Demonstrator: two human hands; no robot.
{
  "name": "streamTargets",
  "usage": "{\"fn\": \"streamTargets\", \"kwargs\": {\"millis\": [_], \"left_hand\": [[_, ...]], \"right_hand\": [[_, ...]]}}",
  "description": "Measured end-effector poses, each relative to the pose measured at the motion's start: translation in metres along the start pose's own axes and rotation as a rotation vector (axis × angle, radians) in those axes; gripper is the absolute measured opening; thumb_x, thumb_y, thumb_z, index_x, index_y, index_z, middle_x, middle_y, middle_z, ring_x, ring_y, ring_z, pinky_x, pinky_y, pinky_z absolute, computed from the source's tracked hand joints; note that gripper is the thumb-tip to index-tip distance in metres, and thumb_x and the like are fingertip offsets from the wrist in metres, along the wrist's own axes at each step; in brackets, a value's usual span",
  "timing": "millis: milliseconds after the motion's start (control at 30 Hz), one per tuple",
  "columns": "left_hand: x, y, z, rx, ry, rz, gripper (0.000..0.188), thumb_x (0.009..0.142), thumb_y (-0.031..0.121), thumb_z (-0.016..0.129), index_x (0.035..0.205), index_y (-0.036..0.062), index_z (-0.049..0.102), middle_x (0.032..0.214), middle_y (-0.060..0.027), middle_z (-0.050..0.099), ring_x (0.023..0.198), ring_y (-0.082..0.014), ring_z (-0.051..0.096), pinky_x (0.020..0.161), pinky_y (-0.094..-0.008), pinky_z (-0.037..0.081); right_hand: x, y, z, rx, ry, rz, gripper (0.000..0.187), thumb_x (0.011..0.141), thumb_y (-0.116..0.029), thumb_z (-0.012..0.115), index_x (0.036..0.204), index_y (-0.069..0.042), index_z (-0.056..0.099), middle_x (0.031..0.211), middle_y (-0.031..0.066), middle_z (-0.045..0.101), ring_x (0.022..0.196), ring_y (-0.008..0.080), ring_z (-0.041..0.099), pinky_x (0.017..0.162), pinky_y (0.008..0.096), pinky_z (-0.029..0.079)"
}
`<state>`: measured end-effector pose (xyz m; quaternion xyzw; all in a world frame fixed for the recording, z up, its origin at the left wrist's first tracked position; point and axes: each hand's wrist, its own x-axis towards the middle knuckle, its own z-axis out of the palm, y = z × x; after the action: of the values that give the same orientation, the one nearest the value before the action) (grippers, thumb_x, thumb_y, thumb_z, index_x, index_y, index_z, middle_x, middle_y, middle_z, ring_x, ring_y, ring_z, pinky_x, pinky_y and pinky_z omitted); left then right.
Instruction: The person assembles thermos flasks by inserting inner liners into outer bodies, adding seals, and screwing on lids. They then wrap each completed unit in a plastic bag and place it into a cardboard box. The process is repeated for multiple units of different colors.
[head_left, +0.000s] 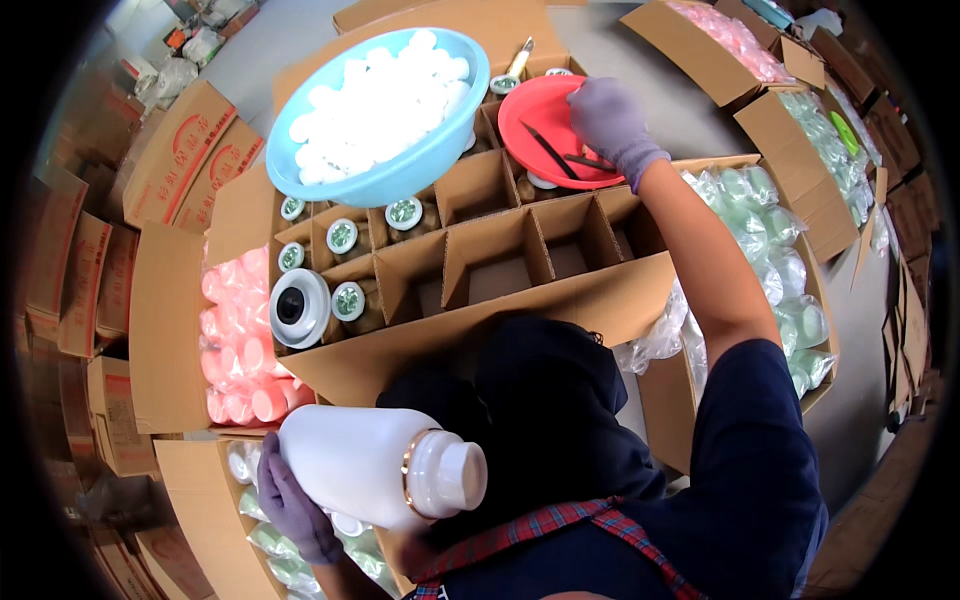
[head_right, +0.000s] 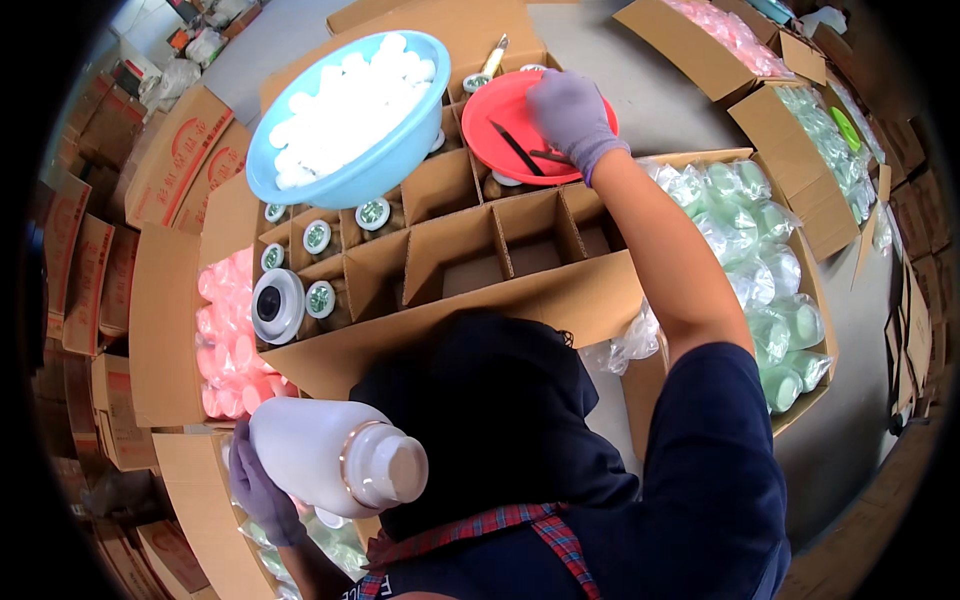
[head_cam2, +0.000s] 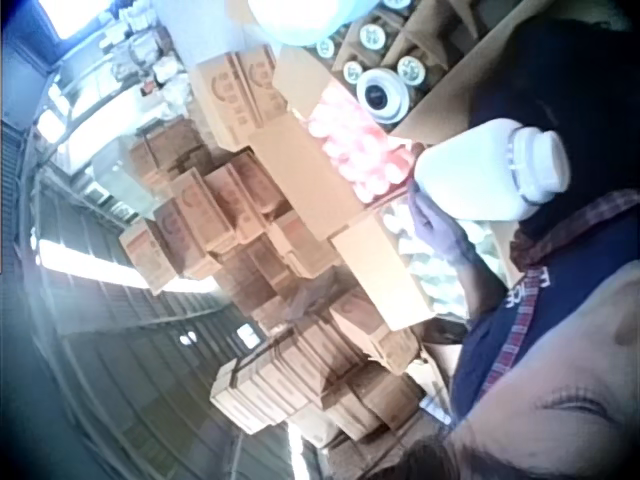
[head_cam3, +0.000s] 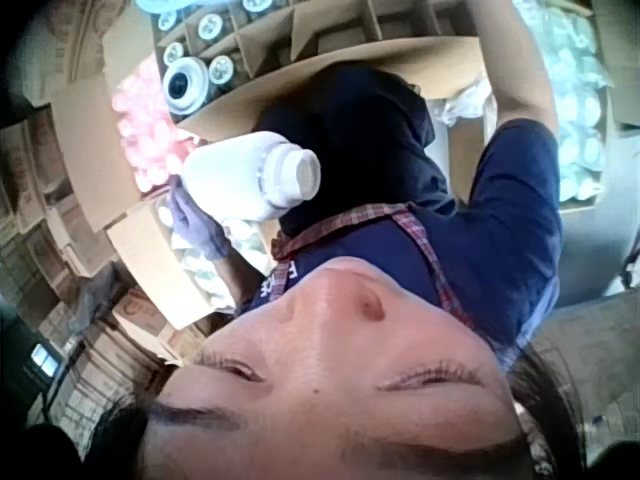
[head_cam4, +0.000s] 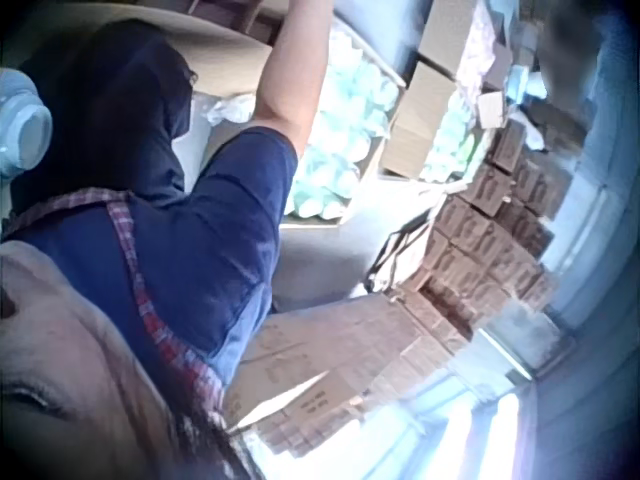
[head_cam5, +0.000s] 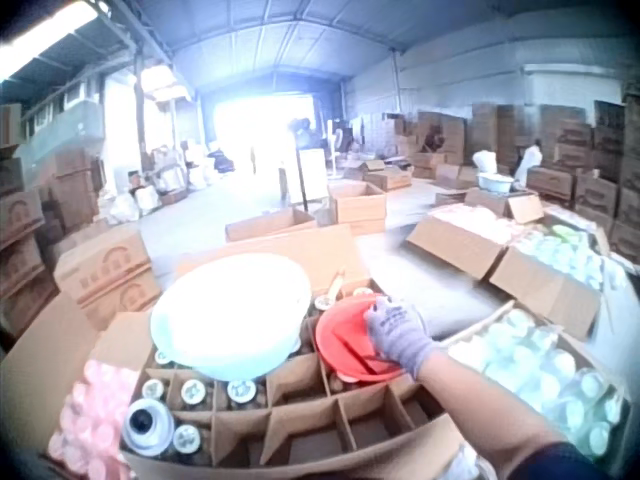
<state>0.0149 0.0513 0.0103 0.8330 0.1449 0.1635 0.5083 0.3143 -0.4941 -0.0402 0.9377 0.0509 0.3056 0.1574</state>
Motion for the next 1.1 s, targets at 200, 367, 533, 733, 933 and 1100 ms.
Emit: {"fn": "streamTargets", "kwargs": {"millis": [200,367,533,733,933,1100], "left_hand": [[0.021,0.001,0.016,0.178,-0.181,-0.137,0.037,0.105,0.019,0.048,0.125,-0.0087,0.062,0.118,-0.0147,0.068,0.109,-0.0201,0.063,0.099,-0.0324,0.047],[0.034,0.001,0.018,0.364,-0.352,-0.127,0.033,0.102,0.02,0.054,0.118,-0.0051,0.067,0.108,-0.0128,0.072,0.097,-0.016,0.065,0.088,-0.0294,0.05],[0.023,0.005,0.016,0.461,-0.461,-0.215,0.032,0.099,0.021,0.056,0.114,-0.0028,0.07,0.097,-0.0134,0.075,0.087,-0.0149,0.067,0.081,-0.0289,0.051],[0.021,-0.04,-0.012,0.654,-0.988,0.109,0.025,0.09,0.021,0.058,0.102,0.0037,0.072,0.088,-0.0145,0.072,0.082,-0.0254,0.069,0.076,-0.0331,0.053],[0.004,-0.047,-0.013,0.792,-1.321,0.368,0.023,0.087,0.022,0.06,0.103,0.0091,0.07,0.089,-0.0144,0.071,0.084,-0.0314,0.07,0.074,-0.0368,0.056],[-0.001,-0.057,-0.003,0.884,-1.514,0.174,0.023,0.09,0.024,0.06,0.101,0.0076,0.072,0.093,-0.0173,0.071,0.088,-0.0323,0.07,0.077,-0.0371,0.055]], "right_hand": [[-0.008,-0.038,-0.022,0.235,-0.516,0.096,0.028,0.088,-0.03,0.062,0.098,-0.007,0.072,0.101,0.0158,0.072,0.094,0.0335,0.069,0.085,0.0447,0.055],[0.015,-0.067,0.042,0.206,-0.551,-0.005,0.029,0.084,-0.029,0.068,0.105,-0.011,0.072,0.103,0.0145,0.072,0.097,0.0275,0.07,0.088,0.0378,0.055],[0.024,-0.076,0.082,0.32,-0.549,0.107,0.024,0.088,-0.022,0.059,0.102,-0.011,0.076,0.105,0.0121,0.073,0.1,0.0264,0.07,0.086,0.0401,0.055],[0.004,-0.084,-0.058,0.749,-0.093,0.246,0.021,0.09,-0.02,0.054,0.099,-0.008,0.069,0.098,0.0141,0.072,0.09,0.029,0.069,0.075,0.0458,0.052],[-0.152,-0.167,-0.246,1.787,-0.434,-0.152,0.021,0.095,-0.013,0.061,0.113,-0.004,0.059,0.083,0.0067,0.061,0.071,0.0121,0.063,0.064,0.0272,0.051],[-0.228,-0.227,-0.306,1.967,-0.566,-0.172,0.032,0.093,-0.021,0.064,0.117,-0.001,0.059,0.1,0.0185,0.067,0.091,0.0331,0.068,0.079,0.0383,0.055]]}}
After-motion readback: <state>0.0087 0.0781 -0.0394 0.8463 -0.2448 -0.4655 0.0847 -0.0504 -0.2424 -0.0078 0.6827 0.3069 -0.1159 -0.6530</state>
